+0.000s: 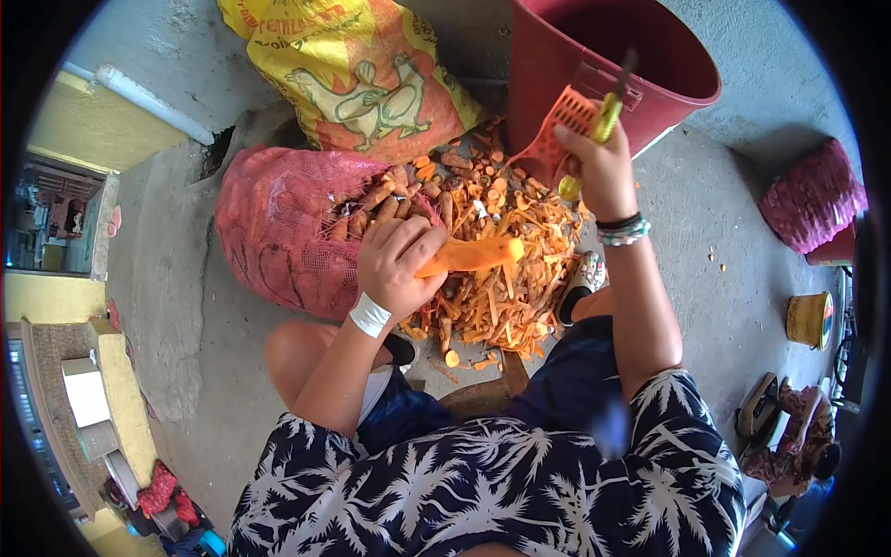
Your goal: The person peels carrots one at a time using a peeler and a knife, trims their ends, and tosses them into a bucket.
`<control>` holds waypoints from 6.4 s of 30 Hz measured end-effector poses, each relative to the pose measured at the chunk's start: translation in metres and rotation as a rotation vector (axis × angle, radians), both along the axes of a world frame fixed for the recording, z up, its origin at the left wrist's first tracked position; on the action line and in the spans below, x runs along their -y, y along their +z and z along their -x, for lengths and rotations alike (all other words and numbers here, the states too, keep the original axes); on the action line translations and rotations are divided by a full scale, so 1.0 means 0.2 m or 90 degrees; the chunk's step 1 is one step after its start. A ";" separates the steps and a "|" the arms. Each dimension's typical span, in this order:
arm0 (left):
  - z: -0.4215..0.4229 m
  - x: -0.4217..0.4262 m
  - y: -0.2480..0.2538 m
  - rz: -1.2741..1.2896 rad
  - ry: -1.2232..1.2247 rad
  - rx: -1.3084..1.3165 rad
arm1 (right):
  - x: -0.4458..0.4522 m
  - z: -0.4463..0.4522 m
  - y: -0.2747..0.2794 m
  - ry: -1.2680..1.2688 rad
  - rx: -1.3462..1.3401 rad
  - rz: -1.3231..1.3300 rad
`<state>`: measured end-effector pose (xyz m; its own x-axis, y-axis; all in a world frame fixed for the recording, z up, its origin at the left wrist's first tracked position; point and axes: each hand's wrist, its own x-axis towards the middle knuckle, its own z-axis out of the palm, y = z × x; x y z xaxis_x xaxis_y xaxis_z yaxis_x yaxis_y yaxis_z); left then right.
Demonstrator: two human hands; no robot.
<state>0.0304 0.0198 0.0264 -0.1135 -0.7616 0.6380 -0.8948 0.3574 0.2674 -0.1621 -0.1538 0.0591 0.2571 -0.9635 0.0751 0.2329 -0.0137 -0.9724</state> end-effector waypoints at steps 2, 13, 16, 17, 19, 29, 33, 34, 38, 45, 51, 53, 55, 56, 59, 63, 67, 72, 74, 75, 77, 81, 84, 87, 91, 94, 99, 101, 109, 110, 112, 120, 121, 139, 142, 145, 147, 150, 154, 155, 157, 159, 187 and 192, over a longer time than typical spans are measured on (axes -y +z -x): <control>0.00 0.00 0.00 -0.015 0.028 0.048 | -0.04 0.02 0.06 0.061 0.039 -0.011; 0.01 -0.01 -0.05 -0.151 0.117 0.100 | 0.02 -0.02 -0.09 -0.141 -0.177 0.156; 0.02 -0.01 -0.11 -0.235 0.196 0.102 | -0.08 -0.12 -0.19 -0.115 -0.117 0.142; 0.04 -0.02 -0.10 -0.251 0.208 0.116 | -0.13 -0.16 -0.25 -0.132 -0.220 0.156; 0.06 -0.02 -0.08 -0.269 0.217 0.130 | -0.23 -0.23 -0.25 -0.145 -0.295 0.254; 0.04 -0.02 -0.08 -0.278 0.263 0.151 | -0.13 -0.22 -0.38 -0.206 -0.353 0.326; 0.01 -0.05 -0.05 -0.271 0.276 0.132 | 0.17 -0.04 -0.36 -0.352 -0.389 0.177; 0.00 -0.05 -0.05 -0.319 0.283 0.097 | 0.19 -0.01 -0.35 -0.340 -0.387 0.159; -0.13 -0.02 -0.28 -0.566 0.278 -0.442 | 0.12 0.04 -0.28 -0.179 -0.458 0.143; -0.02 0.49 0.12 -0.564 0.030 -0.827 | 0.22 0.15 -0.31 -0.178 -0.456 0.102; 0.09 0.91 0.92 -0.198 -0.286 -0.587 | 0.22 0.16 -0.34 -0.159 -0.441 0.107; 0.09 0.69 0.96 -0.211 -0.253 -0.390 | 0.18 0.13 -0.30 -0.131 -0.424 0.092; -0.17 0.92 0.51 -0.277 -0.200 -0.382 | 0.15 0.08 -0.26 -0.060 -0.481 0.141; -0.29 0.94 0.23 -0.324 -0.169 -0.365 | 0.15 0.07 -0.30 -0.044 -0.450 0.154; -0.65 0.86 -0.62 -0.706 0.079 0.242 | 0.11 0.00 -0.28 0.009 -0.447 0.175; -0.77 0.59 -1.27 -0.733 0.354 -0.158 | 0.12 -0.05 -0.32 0.044 -0.503 0.203; -0.75 0.60 -1.38 -0.932 0.466 0.033 | 0.14 -0.06 -0.34 0.062 -0.518 0.171; -0.78 0.61 -1.54 -0.915 0.563 0.115 | 0.16 -0.07 -0.37 0.075 -0.515 0.173; -0.81 0.59 -1.55 -0.883 0.562 0.135 | 0.15 -0.09 -0.36 0.079 -0.507 0.169; -0.82 0.58 -1.54 -0.883 0.530 0.096 | 0.14 -0.09 -0.35 0.085 -0.499 0.166; -0.81 0.55 -1.52 -0.880 0.498 0.059 | 0.12 -0.10 -0.36 0.092 -0.497 0.158; -0.74 0.50 -1.36 -0.613 0.344 -0.126 | 0.12 -0.09 -0.36 0.097 -0.495 0.149; -0.68 0.52 -0.97 -0.568 -0.041 -0.920 | 0.10 -0.07 -0.32 0.085 -0.499 0.167; -0.50 0.49 -0.56 -0.531 -0.202 -1.222 | 0.08 -0.06 -0.35 0.096 -0.508 0.186; -0.19 0.35 -0.29 -0.516 -0.105 -1.083 | -0.02 -0.06 -0.39 0.244 -0.477 0.219; -0.12 0.24 -0.21 -0.435 -0.012 -0.760 | -0.13 -0.08 -0.35 0.315 -0.428 0.218; -0.03 0.07 0.00 -0.411 0.169 -0.217 | -0.32 -0.06 -0.26 0.365 -0.384 0.232; 0.00 0.05 0.00 -0.398 0.178 -0.215 | -0.34 -0.05 -0.27 0.355 -0.375 0.227; -0.01 0.02 -0.01 -0.558 -0.019 -0.364 | -0.23 -0.04 -0.32 0.486 -0.445 0.310; 0.00 0.03 -0.01 -0.517 0.046 -0.263 | -0.21 -0.05 -0.39 0.488 -0.450 0.308; 0.05 0.05 -0.03 -0.407 0.180 -0.081 | -0.21 -0.07 -0.40 0.496 -0.480 0.252; 0.05 0.03 -0.05 -0.629 -0.124 -0.653 | -0.06 -0.09 -0.92 0.666 -0.920 0.221; 0.02 0.07 -0.11 -0.554 -0.002 -0.704 | -0.07 -0.09 -0.91 0.770 -1.048 0.252; -0.14 0.10 -0.19 -0.170 -0.045 -1.298 | -0.57 -0.24 -0.45 0.383 -0.049 -0.219; -0.10 0.10 -0.14 -0.164 -0.061 -1.253 | -0.55 -0.25 -0.46 0.404 -0.112 -0.227; -0.08 0.09 -0.12 -0.159 -0.049 -1.192 | -0.55 -0.24 -0.39 0.355 -0.149 -0.231; -0.08 0.08 -0.13 -0.178 -0.063 -1.194 | -0.51 -0.24 -0.41 0.342 -0.183 -0.119; -0.07 0.07 -0.12 -0.196 -0.027 -1.232 | -0.45 -0.23 -0.45 0.358 -0.228 -0.022; -0.04 0.06 -0.10 -0.110 0.044 -0.703 | -0.38 -0.26 -0.55 0.447 -0.249 -0.195; -0.06 0.07 -0.12 -0.111 0.045 -0.701 | -0.37 -0.27 -0.58 0.482 -0.291 -0.262; -0.09 0.10 -0.13 -0.193 -0.090 -1.019 | -0.40 -0.25 -0.46 0.445 -0.341 -0.186; -0.05 0.09 -0.16 -0.170 -0.064 -1.222 | -0.37 -0.25 -0.50 0.404 -0.301 -0.057; -0.07 0.19 -0.35 -0.303 0.008 -1.440 | -0.35 -0.26 -0.31 0.019 0.074 -0.129; 0.01 0.17 -0.19 -0.405 0.038 -1.387 | -0.32 -0.27 -0.31 0.085 0.015 -0.034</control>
<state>0.0279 -0.0151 -0.0111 0.2136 -0.8255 -0.5224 0.8110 -0.1482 0.5659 -0.1083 -0.0906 -0.0025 0.3814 -0.9239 0.0317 0.2514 0.0707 -0.9653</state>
